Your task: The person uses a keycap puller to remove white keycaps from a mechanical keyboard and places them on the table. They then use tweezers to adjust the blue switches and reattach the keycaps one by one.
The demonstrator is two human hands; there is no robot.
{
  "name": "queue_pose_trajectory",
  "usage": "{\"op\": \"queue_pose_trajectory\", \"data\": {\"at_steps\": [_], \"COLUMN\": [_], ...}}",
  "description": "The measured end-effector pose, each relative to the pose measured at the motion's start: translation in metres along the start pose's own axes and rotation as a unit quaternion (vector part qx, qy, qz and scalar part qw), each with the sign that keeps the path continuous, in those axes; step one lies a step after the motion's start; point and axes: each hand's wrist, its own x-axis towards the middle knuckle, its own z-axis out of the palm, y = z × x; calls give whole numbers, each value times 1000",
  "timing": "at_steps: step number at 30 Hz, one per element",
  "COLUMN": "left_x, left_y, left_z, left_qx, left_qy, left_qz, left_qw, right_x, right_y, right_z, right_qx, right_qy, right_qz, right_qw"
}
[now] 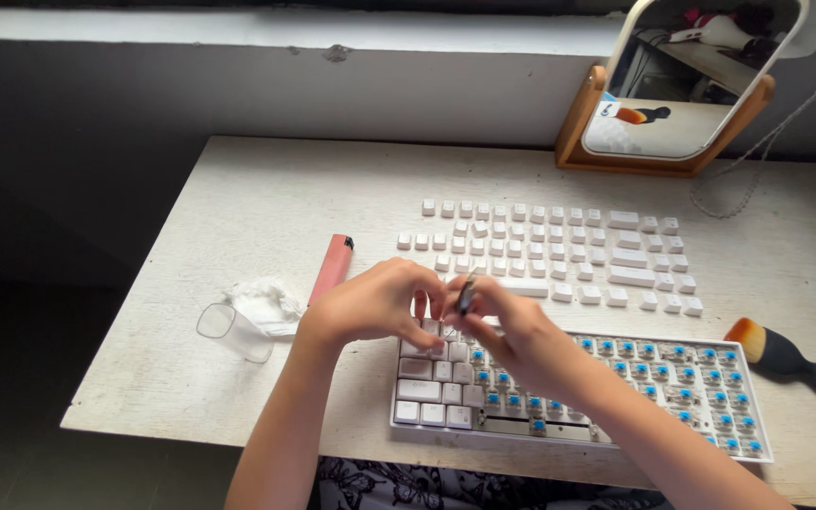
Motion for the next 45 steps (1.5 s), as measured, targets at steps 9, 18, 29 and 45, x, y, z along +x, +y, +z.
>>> {"op": "queue_pose_trajectory", "data": {"at_steps": [9,18,29,45], "left_x": [0,3,-1,4], "left_y": [-4,-15,-12,-6], "left_z": [-1,1,-5,5], "left_qx": [-5,-60,-26,-19], "left_qy": [10,14,-21,-20], "left_qz": [-21,-20,7,-84], "left_qw": [1000,998,999,996], "right_x": [11,44,18,40], "right_y": [-10,-6,-20,-15], "right_z": [-1,3,-25,-8], "right_qx": [-26,-6,-75,-15], "right_qy": [-44,-28,-158,-68], "right_qz": [-24,121,14,99], "right_qw": [998,992,984,993]}}
